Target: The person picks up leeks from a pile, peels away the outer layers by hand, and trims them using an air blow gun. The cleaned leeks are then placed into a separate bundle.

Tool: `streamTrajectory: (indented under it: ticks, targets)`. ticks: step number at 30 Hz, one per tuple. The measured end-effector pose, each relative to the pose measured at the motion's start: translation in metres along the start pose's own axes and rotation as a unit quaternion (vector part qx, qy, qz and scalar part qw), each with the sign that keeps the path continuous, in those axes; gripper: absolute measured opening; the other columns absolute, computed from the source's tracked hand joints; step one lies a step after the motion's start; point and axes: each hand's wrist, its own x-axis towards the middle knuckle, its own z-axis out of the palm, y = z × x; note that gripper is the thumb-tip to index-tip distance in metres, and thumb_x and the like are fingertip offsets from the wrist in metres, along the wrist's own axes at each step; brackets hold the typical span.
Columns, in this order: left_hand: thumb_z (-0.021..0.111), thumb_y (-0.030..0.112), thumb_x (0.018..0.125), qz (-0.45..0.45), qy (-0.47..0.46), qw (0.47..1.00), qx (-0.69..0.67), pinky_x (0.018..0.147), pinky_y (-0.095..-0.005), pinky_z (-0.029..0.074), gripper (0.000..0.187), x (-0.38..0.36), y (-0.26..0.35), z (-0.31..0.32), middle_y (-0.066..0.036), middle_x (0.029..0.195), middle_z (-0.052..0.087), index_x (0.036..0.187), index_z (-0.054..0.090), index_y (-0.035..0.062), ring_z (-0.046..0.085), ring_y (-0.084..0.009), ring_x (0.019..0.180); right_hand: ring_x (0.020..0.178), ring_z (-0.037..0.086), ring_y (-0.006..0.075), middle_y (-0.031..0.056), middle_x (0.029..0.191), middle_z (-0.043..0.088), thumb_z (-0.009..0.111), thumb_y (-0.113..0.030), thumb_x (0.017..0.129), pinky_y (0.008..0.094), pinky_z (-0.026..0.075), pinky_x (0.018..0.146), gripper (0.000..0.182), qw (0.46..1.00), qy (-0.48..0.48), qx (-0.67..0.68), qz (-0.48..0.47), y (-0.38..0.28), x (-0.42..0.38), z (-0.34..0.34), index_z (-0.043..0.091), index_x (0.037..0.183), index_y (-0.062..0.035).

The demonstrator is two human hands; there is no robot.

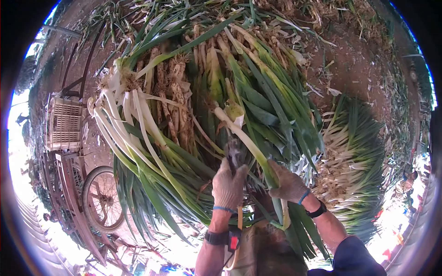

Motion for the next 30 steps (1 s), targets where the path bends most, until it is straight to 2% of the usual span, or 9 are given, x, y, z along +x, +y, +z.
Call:
streamTrajectory:
  ticks: [2, 6, 15, 18, 20, 23, 27, 28, 30]
  targets:
    - [0.068, 0.024, 0.099, -0.006, -0.03, 0.999, -0.02, 0.084, -0.0359, 0.055, 0.041, -0.026, 0.006, -0.001, -0.018, 0.101, 0.074, 0.13, 0.062, -0.0023, 0.068, -0.0223, 0.089, 0.142, 0.056, 0.0405, 0.0269, 0.162, 0.046, 0.086, -0.026, 0.077, 0.0428, 0.048, 0.118, 0.114, 0.997, 0.027, 0.052, -0.046, 0.021, 0.003, 0.006, 0.022, 0.17, -0.0062]
    - [0.067, 0.024, 0.099, -0.019, -0.032, 0.999, 0.035, 0.088, -0.0376, 0.054, 0.042, -0.039, 0.0, 0.003, -0.017, 0.102, 0.073, 0.132, 0.061, -0.0015, 0.067, -0.0234, 0.093, 0.154, 0.045, 0.0328, 0.0247, 0.167, 0.043, 0.085, -0.018, 0.076, 0.0373, 0.035, 0.127, 0.114, 0.983, -0.019, 0.181, -0.034, 0.023, 0.009, -0.002, 0.023, 0.168, 0.0038]
    - [0.069, 0.026, 0.1, -0.008, -0.011, 0.998, 0.064, 0.069, -0.0339, 0.053, 0.043, -0.019, -0.021, -0.02, -0.01, 0.087, 0.069, 0.133, 0.063, -0.0012, 0.062, -0.0154, 0.072, 0.156, 0.039, 0.0288, 0.0249, 0.168, 0.039, 0.091, -0.032, 0.075, 0.0368, 0.03, 0.128, 0.118, 0.954, -0.005, 0.299, -0.025, -0.023, -0.007, -0.021, 0.027, 0.165, 0.0103]
    - [0.069, 0.024, 0.1, -0.008, -0.082, 0.974, -0.209, 0.068, -0.0274, 0.052, 0.053, -0.031, -0.008, -0.051, -0.006, 0.097, 0.069, 0.146, 0.059, -0.0009, 0.062, -0.0131, 0.075, 0.153, 0.043, 0.0343, 0.0306, 0.165, 0.041, 0.086, -0.053, 0.078, 0.0401, 0.035, 0.126, 0.124, 0.943, 0.035, 0.315, -0.1, -0.077, -0.006, -0.035, 0.026, 0.165, 0.0104]
    - [0.069, 0.012, 0.091, 0.037, -0.022, 0.976, -0.214, 0.078, -0.0285, 0.053, 0.061, -0.038, 0.007, -0.092, -0.005, 0.101, 0.065, 0.149, 0.055, -0.0026, 0.061, -0.0139, 0.089, 0.151, 0.045, 0.0348, 0.0313, 0.165, 0.04, 0.083, -0.056, 0.081, 0.0411, 0.036, 0.126, 0.123, 0.927, 0.057, 0.34, -0.144, -0.126, 0.003, -0.043, 0.024, 0.166, 0.01]
    - [0.068, 0.008, 0.08, 0.067, 0.232, 0.922, -0.304, 0.06, -0.0262, 0.053, 0.076, -0.067, 0.048, -0.139, -0.012, 0.105, 0.07, 0.154, 0.052, -0.0026, 0.067, -0.0162, 0.076, 0.14, 0.055, 0.0402, 0.0334, 0.155, 0.047, 0.08, -0.044, 0.082, 0.0443, 0.044, 0.121, 0.114, 0.922, 0.086, 0.315, -0.208, -0.185, 0.036, -0.041, 0.023, 0.165, 0.0111]
    - [0.063, 0.027, 0.087, 0.155, 0.35, 0.905, -0.187, 0.071, -0.0312, 0.055, 0.072, -0.087, 0.046, -0.173, -0.019, 0.118, 0.067, 0.148, 0.048, -0.0091, 0.066, -0.0172, 0.082, 0.123, 0.063, 0.0425, 0.0322, 0.139, 0.056, 0.081, -0.025, 0.084, 0.0484, 0.054, 0.108, 0.104, 0.873, 0.287, 0.176, -0.354, -0.268, 0.081, 0.016, 0.025, 0.166, 0.0057]
    - [0.061, 0.027, 0.09, 0.164, 0.379, 0.898, -0.15, 0.076, -0.0341, 0.056, 0.061, -0.086, 0.051, -0.173, -0.02, 0.118, 0.068, 0.137, 0.055, -0.0116, 0.068, -0.0191, 0.088, 0.119, 0.065, 0.0426, 0.0321, 0.138, 0.059, 0.082, -0.02, 0.084, 0.0482, 0.056, 0.104, 0.099, 0.877, 0.27, 0.203, -0.342, -0.287, 0.092, 0.031, 0.03, 0.164, 0.005]
    - [0.064, 0.029, 0.092, 0.217, 0.317, 0.91, -0.153, 0.087, -0.0384, 0.056, 0.069, -0.079, 0.032, -0.174, -0.021, 0.126, 0.067, 0.146, 0.051, -0.01, 0.068, -0.0242, 0.096, 0.119, 0.067, 0.0425, 0.0319, 0.136, 0.061, 0.084, -0.023, 0.085, 0.0479, 0.056, 0.103, 0.092, 0.924, 0.235, 0.091, -0.289, -0.305, 0.127, 0.075, 0.039, 0.16, 0.0057]
